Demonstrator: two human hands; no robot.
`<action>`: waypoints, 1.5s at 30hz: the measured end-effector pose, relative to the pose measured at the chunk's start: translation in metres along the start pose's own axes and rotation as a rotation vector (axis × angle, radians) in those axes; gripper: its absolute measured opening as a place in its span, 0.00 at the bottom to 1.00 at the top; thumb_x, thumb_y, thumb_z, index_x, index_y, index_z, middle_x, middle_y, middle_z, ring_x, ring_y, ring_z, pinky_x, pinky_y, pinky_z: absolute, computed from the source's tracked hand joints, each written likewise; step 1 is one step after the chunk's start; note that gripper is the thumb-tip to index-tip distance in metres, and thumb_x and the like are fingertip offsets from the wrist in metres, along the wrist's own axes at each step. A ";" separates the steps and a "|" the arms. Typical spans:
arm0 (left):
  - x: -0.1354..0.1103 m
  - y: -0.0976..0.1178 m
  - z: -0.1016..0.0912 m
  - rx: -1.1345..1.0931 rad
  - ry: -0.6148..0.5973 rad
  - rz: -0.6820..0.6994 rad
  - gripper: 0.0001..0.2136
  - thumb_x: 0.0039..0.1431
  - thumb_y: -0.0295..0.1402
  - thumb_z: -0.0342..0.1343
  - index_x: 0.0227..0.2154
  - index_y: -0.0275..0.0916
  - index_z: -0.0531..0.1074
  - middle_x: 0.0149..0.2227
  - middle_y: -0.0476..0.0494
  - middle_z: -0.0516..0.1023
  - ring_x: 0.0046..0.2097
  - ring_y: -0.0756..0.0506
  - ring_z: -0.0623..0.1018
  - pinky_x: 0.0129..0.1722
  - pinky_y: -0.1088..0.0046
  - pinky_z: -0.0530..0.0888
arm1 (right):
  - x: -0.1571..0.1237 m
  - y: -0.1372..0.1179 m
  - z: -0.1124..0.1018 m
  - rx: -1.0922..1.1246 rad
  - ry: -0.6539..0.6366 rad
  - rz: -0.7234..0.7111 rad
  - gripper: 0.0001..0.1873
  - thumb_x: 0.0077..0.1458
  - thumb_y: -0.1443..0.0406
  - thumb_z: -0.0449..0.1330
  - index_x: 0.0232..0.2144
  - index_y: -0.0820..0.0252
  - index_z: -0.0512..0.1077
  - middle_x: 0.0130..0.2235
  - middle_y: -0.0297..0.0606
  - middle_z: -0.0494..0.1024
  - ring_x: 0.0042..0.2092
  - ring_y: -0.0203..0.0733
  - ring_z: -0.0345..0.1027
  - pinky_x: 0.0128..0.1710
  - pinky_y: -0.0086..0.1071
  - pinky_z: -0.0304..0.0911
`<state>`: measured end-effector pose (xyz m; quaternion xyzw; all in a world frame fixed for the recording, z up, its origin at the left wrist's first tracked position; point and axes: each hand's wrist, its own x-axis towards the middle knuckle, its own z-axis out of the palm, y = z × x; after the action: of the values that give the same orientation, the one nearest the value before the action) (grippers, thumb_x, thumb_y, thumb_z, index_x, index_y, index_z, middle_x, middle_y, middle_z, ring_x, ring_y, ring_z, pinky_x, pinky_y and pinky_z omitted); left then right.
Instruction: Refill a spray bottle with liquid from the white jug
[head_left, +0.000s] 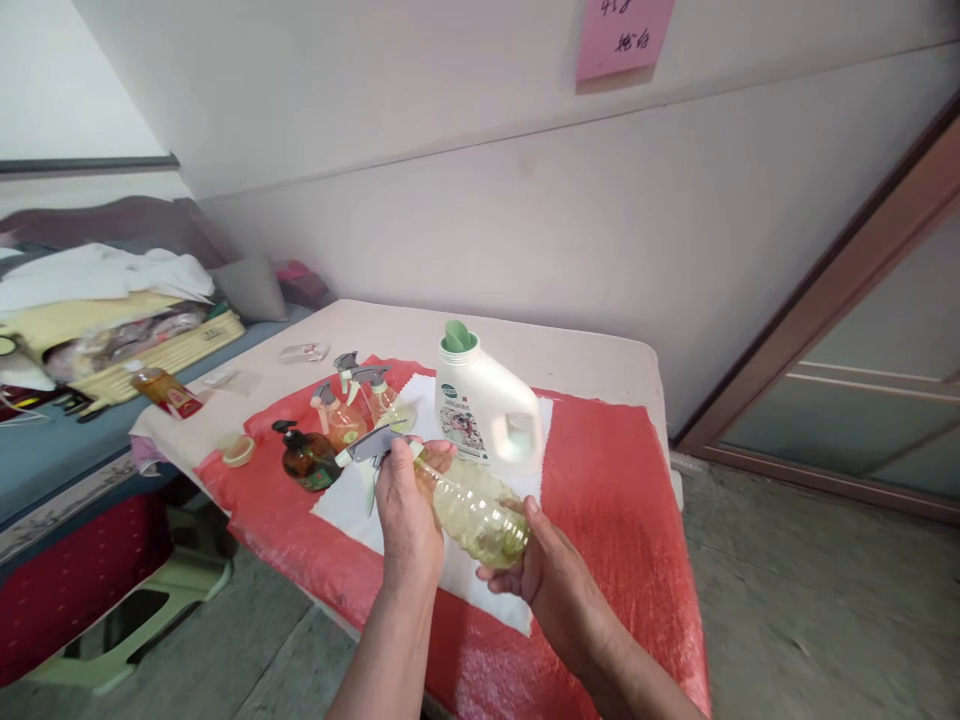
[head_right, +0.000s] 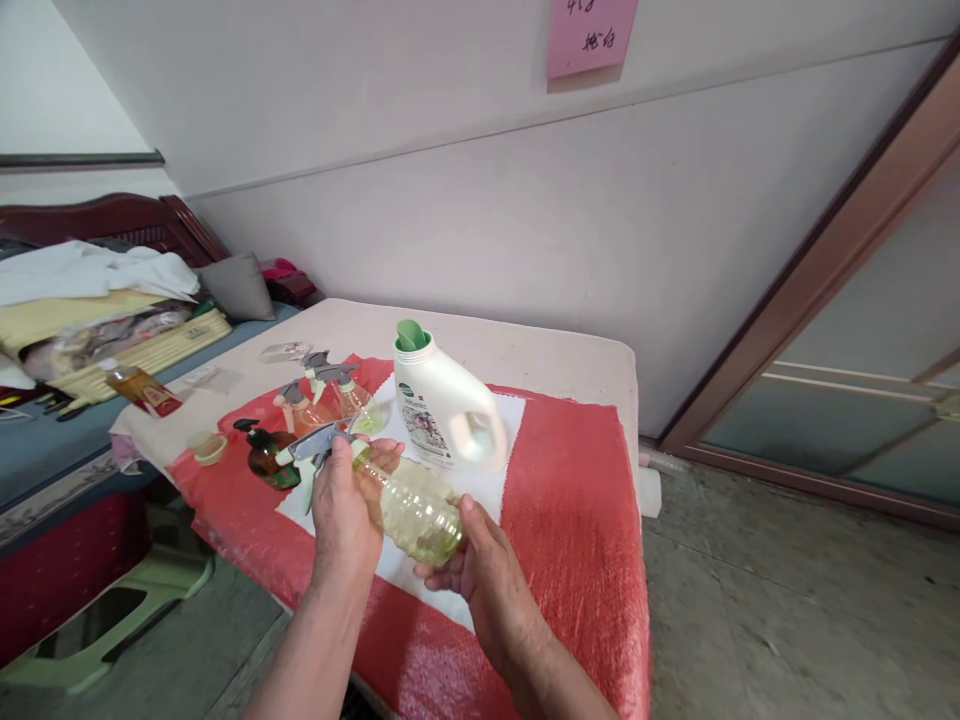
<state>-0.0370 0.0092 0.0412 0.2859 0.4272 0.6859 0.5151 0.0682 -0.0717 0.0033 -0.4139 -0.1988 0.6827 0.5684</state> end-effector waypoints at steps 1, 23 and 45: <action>0.000 0.000 0.000 -0.003 -0.011 0.000 0.19 0.57 0.50 0.54 0.37 0.37 0.65 0.29 0.41 0.79 0.36 0.42 0.81 0.40 0.64 0.73 | 0.001 0.001 0.000 -0.018 0.017 0.059 0.36 0.54 0.40 0.49 0.50 0.61 0.67 0.44 0.48 0.78 0.28 0.40 0.71 0.30 0.36 0.64; -0.003 0.002 0.001 0.012 0.040 -0.047 0.17 0.55 0.50 0.57 0.35 0.40 0.67 0.30 0.44 0.78 0.36 0.43 0.80 0.37 0.67 0.72 | 0.000 0.006 -0.005 -0.009 -0.029 -0.010 0.29 0.54 0.44 0.54 0.47 0.59 0.70 0.43 0.46 0.77 0.30 0.39 0.70 0.30 0.34 0.64; -0.023 -0.009 0.005 0.486 -0.719 0.003 0.20 0.49 0.36 0.65 0.47 0.44 0.74 0.47 0.39 0.77 0.48 0.39 0.76 0.50 0.64 0.69 | -0.015 -0.030 -0.028 -0.831 0.140 -0.475 0.36 0.39 0.69 0.65 0.53 0.51 0.64 0.47 0.37 0.75 0.45 0.48 0.68 0.47 0.42 0.64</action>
<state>-0.0211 -0.0106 0.0364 0.6202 0.3693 0.4228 0.5479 0.1089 -0.0830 0.0145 -0.5941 -0.5048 0.3673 0.5073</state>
